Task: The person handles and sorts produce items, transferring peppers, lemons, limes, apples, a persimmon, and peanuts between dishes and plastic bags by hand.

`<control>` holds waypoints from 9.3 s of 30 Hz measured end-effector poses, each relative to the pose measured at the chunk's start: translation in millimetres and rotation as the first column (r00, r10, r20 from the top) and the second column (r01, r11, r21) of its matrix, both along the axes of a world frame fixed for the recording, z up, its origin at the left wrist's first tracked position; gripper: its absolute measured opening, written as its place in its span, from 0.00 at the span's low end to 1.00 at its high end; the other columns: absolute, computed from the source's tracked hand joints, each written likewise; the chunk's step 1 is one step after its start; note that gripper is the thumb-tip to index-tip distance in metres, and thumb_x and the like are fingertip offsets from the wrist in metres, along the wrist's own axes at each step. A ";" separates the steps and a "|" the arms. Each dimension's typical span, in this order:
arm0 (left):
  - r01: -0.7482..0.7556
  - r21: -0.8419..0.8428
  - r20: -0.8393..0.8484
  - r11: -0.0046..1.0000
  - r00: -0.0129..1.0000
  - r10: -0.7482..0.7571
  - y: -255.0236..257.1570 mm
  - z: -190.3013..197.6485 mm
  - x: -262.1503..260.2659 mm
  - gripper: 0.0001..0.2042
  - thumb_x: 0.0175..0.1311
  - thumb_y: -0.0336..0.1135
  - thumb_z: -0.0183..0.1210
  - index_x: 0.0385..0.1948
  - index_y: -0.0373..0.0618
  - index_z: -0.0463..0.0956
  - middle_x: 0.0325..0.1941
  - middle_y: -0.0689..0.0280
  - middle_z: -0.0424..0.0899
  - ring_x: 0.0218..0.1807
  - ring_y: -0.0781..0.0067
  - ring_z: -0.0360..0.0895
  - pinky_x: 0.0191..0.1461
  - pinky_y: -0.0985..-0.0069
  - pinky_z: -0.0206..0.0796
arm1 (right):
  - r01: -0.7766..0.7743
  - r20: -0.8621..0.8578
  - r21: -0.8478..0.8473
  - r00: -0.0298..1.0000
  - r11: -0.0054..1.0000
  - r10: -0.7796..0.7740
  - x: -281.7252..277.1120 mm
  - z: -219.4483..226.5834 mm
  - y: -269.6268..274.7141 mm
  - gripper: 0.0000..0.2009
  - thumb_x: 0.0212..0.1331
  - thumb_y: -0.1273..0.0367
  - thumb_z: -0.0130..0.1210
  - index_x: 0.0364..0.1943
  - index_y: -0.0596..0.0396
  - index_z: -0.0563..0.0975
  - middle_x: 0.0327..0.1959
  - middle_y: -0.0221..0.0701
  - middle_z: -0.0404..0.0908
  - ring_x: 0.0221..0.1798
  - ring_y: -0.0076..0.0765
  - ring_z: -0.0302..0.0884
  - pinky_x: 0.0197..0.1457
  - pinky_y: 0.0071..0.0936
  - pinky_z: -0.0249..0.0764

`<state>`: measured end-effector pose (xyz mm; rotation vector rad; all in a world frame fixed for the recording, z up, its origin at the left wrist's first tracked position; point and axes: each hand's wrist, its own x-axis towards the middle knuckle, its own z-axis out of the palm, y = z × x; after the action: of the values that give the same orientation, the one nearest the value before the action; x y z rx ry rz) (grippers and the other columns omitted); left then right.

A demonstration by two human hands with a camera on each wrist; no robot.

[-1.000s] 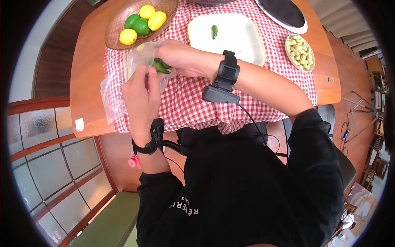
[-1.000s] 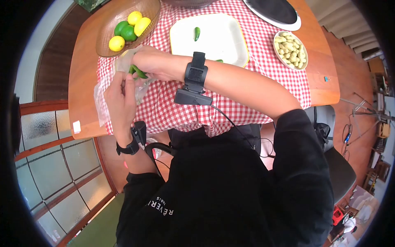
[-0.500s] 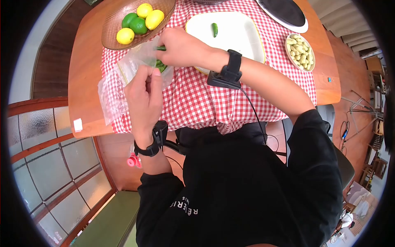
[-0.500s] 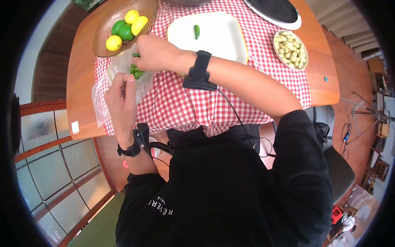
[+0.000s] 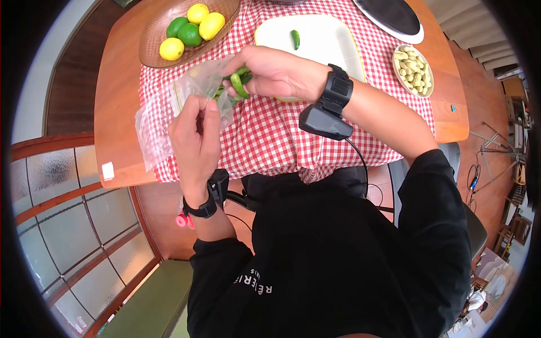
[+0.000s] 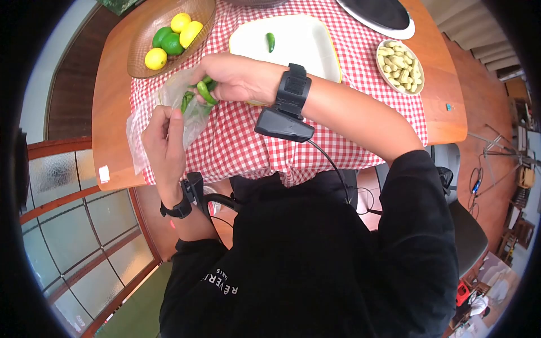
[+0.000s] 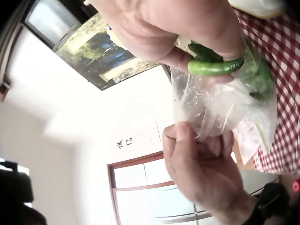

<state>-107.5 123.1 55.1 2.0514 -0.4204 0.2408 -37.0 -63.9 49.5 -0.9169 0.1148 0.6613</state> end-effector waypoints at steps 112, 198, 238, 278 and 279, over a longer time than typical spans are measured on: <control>-0.178 -0.318 -0.061 0.931 0.984 0.167 -8.2 -29.2 4.2 0.09 0.80 0.33 0.57 0.38 0.38 0.76 0.26 0.75 0.74 0.28 0.90 0.64 0.32 0.85 0.54 | 0.083 0.674 -0.602 0.585 0.794 0.450 19.7 15.8 -40.0 0.11 0.62 0.69 0.70 0.40 0.65 0.86 0.32 0.39 0.90 0.33 0.33 0.91 0.36 0.30 0.86; 0.072 -0.604 0.069 0.794 0.997 -0.038 -30.1 -57.5 97.0 0.09 0.79 0.29 0.52 0.43 0.32 0.79 0.26 0.67 0.78 0.25 0.83 0.70 0.33 0.86 0.62 | 0.630 0.481 -0.736 0.744 0.247 -0.464 30.6 74.2 -444.8 0.20 0.74 0.57 0.57 0.48 0.64 0.80 0.37 0.34 0.85 0.37 0.36 0.89 0.42 0.37 0.85; 0.036 -0.521 0.111 0.853 0.993 0.027 -28.0 -57.4 97.3 0.08 0.79 0.28 0.53 0.45 0.32 0.80 0.28 0.68 0.78 0.28 0.84 0.70 0.36 0.86 0.63 | 0.488 0.275 -0.714 0.855 -0.502 0.440 130.9 132.7 -429.9 0.26 0.69 0.52 0.56 0.49 0.66 0.85 0.46 0.57 0.87 0.50 0.61 0.86 0.55 0.50 0.78; 0.332 -0.673 -0.277 0.661 0.715 -0.642 -70.7 19.4 37.9 0.18 0.83 0.37 0.47 0.53 0.26 0.77 0.44 0.49 0.88 0.40 0.63 0.88 0.40 0.72 0.81 | 0.647 0.228 0.238 0.688 0.725 -0.689 -53.7 20.1 -286.6 0.23 0.79 0.57 0.52 0.66 0.60 0.73 0.59 0.43 0.84 0.60 0.43 0.83 0.67 0.45 0.81; 0.323 -0.714 -0.295 0.621 0.666 -0.685 -74.9 25.0 34.4 0.19 0.84 0.39 0.46 0.54 0.26 0.76 0.45 0.48 0.87 0.40 0.61 0.88 0.39 0.71 0.82 | 0.613 0.207 0.261 0.719 0.745 -0.664 -52.0 17.8 -270.3 0.23 0.79 0.57 0.52 0.66 0.60 0.73 0.59 0.43 0.84 0.60 0.43 0.83 0.67 0.45 0.81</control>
<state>-73.1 48.2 80.1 1.1750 -0.4899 -0.5304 -88.9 -334.3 67.4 -0.7238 0.1041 -0.1244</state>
